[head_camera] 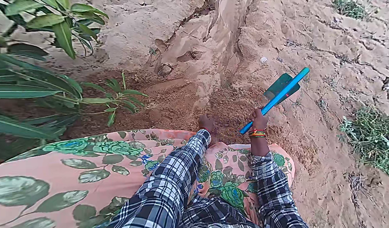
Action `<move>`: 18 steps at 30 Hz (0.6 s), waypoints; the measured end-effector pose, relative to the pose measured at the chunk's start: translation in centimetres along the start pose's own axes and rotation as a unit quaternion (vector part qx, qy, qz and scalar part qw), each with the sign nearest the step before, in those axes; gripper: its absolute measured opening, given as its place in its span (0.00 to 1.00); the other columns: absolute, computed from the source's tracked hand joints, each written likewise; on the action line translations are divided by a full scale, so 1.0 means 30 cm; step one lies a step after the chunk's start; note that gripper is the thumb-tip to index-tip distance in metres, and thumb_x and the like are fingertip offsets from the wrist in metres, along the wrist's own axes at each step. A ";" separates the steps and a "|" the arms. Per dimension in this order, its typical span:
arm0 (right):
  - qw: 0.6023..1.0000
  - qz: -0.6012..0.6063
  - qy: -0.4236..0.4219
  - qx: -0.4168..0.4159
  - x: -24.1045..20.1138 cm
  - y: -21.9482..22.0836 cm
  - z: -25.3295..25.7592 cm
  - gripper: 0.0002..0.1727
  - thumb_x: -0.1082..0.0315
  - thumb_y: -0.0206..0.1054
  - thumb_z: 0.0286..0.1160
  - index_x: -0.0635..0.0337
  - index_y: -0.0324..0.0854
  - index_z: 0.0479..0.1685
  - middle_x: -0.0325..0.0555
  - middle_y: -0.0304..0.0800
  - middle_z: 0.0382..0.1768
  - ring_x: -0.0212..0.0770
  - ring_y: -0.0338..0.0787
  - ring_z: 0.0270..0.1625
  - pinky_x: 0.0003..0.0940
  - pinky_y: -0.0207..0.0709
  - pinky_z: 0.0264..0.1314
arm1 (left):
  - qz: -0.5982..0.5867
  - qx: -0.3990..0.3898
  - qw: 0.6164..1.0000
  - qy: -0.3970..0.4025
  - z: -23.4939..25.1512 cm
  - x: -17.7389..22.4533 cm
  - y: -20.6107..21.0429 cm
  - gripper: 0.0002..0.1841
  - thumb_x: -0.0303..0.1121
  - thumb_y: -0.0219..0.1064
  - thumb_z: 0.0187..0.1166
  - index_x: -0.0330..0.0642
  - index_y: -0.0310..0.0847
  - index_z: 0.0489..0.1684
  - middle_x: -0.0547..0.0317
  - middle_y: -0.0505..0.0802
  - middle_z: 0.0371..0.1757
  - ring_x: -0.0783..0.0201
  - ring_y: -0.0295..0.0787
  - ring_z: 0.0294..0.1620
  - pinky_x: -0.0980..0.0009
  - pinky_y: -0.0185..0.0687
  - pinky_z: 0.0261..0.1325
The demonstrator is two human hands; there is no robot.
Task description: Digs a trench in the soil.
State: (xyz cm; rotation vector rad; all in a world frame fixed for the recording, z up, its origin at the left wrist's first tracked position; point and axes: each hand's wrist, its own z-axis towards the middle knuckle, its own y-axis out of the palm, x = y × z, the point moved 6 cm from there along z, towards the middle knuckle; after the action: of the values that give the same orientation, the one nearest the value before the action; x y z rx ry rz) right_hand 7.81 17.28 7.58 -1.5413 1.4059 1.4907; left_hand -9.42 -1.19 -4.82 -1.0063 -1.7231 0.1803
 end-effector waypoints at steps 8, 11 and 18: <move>0.954 -0.023 0.277 -0.115 0.176 0.056 -0.009 0.08 0.69 0.54 0.88 0.50 0.68 0.36 0.27 0.58 0.11 0.23 0.58 0.08 0.17 0.59 0.10 | 0.080 -0.124 0.980 -0.136 0.017 -0.192 0.002 0.38 0.48 0.61 0.88 0.28 0.55 0.89 0.24 0.76 0.80 0.32 0.72 0.83 0.35 0.66 0.83; 0.955 -0.108 0.247 -0.121 0.189 0.077 -0.057 0.03 0.71 0.56 0.87 0.53 0.69 0.43 0.30 0.59 0.14 0.25 0.60 0.10 0.19 0.61 0.12 | 0.081 -0.121 0.984 -0.099 0.044 -0.194 0.045 0.39 0.49 0.68 0.81 0.34 0.64 0.87 0.29 0.81 0.77 0.34 0.75 0.81 0.33 0.67 0.81; 0.930 -0.232 0.124 -0.255 0.203 0.177 -0.133 0.10 0.71 0.59 0.86 0.61 0.72 0.60 0.33 0.61 0.14 0.29 0.63 0.11 0.26 0.65 0.16 | 0.180 -0.135 0.973 -0.054 0.028 -0.153 0.045 0.34 0.44 0.68 0.82 0.34 0.67 0.85 0.30 0.77 0.81 0.34 0.74 0.82 0.33 0.69 0.80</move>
State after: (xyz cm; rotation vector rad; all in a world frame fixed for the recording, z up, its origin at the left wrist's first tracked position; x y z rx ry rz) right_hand 3.21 10.35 4.08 -2.2580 0.7010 1.4543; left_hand -9.13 -3.22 -9.22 -1.5346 -1.6803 0.2400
